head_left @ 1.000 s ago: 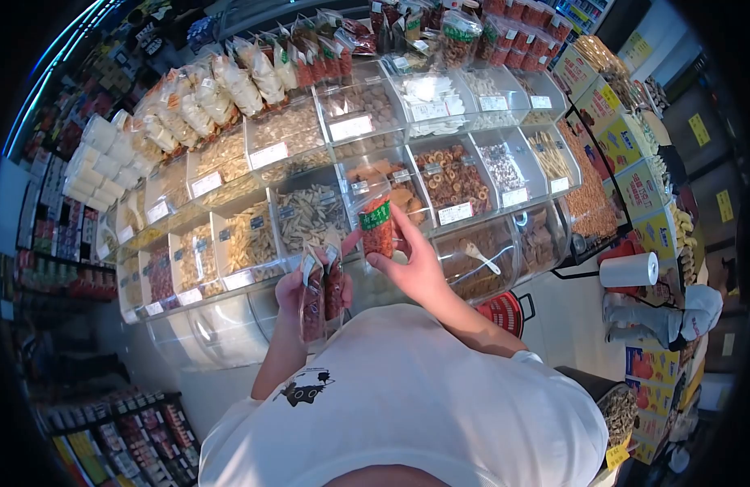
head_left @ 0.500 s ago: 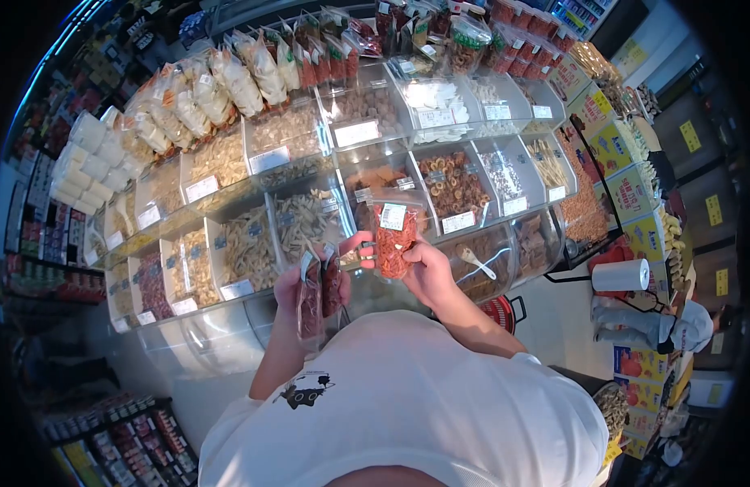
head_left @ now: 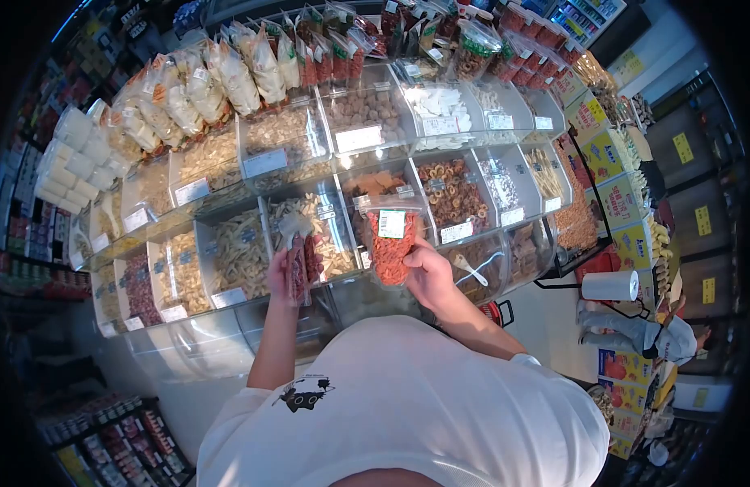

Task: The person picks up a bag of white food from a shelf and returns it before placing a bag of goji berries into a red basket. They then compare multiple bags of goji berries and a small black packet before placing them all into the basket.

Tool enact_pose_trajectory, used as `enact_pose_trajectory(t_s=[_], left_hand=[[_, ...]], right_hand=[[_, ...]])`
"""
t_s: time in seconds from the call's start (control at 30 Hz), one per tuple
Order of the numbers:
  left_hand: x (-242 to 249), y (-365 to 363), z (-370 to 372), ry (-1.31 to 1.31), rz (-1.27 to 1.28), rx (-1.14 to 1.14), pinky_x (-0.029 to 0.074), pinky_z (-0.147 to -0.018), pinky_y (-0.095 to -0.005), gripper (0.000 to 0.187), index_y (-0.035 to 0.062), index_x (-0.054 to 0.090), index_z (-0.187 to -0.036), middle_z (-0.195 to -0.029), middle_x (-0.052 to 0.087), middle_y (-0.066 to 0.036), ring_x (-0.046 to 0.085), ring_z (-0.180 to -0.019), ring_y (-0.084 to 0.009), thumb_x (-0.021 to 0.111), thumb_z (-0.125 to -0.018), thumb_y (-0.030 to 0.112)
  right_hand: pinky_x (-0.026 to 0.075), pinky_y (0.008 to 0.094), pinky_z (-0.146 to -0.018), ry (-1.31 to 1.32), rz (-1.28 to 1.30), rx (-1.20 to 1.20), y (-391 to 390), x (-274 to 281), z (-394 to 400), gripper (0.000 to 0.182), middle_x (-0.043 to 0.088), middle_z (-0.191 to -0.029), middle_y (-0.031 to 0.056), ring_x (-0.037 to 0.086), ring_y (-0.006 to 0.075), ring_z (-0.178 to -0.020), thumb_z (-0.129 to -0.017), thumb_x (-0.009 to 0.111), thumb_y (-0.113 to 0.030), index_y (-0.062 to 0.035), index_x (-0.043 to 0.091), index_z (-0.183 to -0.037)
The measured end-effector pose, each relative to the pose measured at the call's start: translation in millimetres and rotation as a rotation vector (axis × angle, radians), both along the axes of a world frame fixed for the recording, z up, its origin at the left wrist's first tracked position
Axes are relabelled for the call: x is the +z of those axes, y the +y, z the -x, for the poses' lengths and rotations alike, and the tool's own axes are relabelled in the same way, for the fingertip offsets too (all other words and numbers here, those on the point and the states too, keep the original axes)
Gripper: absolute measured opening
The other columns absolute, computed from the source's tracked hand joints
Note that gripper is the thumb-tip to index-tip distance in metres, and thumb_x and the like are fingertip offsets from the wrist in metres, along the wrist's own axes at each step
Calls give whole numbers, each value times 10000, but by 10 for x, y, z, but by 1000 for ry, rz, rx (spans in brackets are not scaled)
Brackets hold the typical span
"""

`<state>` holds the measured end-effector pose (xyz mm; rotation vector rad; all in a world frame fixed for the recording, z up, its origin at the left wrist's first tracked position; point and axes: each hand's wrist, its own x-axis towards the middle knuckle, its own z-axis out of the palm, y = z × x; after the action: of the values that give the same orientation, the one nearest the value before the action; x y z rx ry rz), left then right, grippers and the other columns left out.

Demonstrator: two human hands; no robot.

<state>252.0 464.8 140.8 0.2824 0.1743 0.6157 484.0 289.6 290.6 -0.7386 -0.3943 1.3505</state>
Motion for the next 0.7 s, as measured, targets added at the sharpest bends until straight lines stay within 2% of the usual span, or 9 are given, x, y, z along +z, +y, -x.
enact_pose_trajectory(t_s=[0.07, 0.2, 0.23, 0.3, 0.47, 0.7], left_hand=[[-64, -9, 17, 36, 44, -53, 560, -908, -490, 642, -31, 430, -1460, -1438, 527, -237, 667, -1072, -361, 483, -984, 396], [-137, -20, 42, 18, 63, -110, 558, -925, -486, 682, -62, 392, -1477, -1461, 519, -214, 659, -1115, -364, 474, -987, 405], [-155, -11, 46, 64, 70, -119, 565, -896, -489, 669, -53, 391, -1480, -1479, 495, -217, 654, -1108, -368, 469, -993, 398], [-174, -7, 57, 108, 77, -120, 571, -868, -491, 655, -45, 390, -1483, -1498, 471, -220, 650, -1102, -373, 464, -1000, 391], [-116, -7, 36, 152, -19, -148, 553, -961, -505, 616, 20, 396, -1502, -1564, 397, -205, 611, -1209, -388, 441, -1014, 393], [-143, -14, 31, 230, -74, -135, 548, -966, -507, 622, 17, 383, -1506, -1573, 398, -176, 601, -1231, -381, 461, -1015, 390]], right_hand=[[433, 416, -1047, -3, 42, -30, 24, -5, -13, 595, 618, -1287, 192, 597, 297, -1171, -772, 474, -103, 65, 517, -1341], [409, 382, -1058, -23, -4, 33, 68, -38, -58, 602, 604, -1308, 150, 567, 250, -1201, -776, 464, -83, 44, 514, -1362], [383, 361, -1079, -19, -29, 57, 81, -45, -66, 613, 588, -1332, 124, 538, 223, -1238, -780, 457, -66, 23, 510, -1384], [379, 360, -1083, -23, -32, 69, 108, -57, -68, 612, 587, -1335, 125, 535, 224, -1243, -780, 457, -63, 25, 510, -1383], [374, 361, -1090, -43, -19, 62, 147, -47, -33, 611, 583, -1344, 128, 531, 225, -1253, -779, 459, -45, 29, 510, -1383], [398, 359, -1077, -88, -32, 75, 150, 67, 27, 634, 575, -1369, 129, 534, 224, -1275, -779, 456, -20, 20, 493, -1410]])
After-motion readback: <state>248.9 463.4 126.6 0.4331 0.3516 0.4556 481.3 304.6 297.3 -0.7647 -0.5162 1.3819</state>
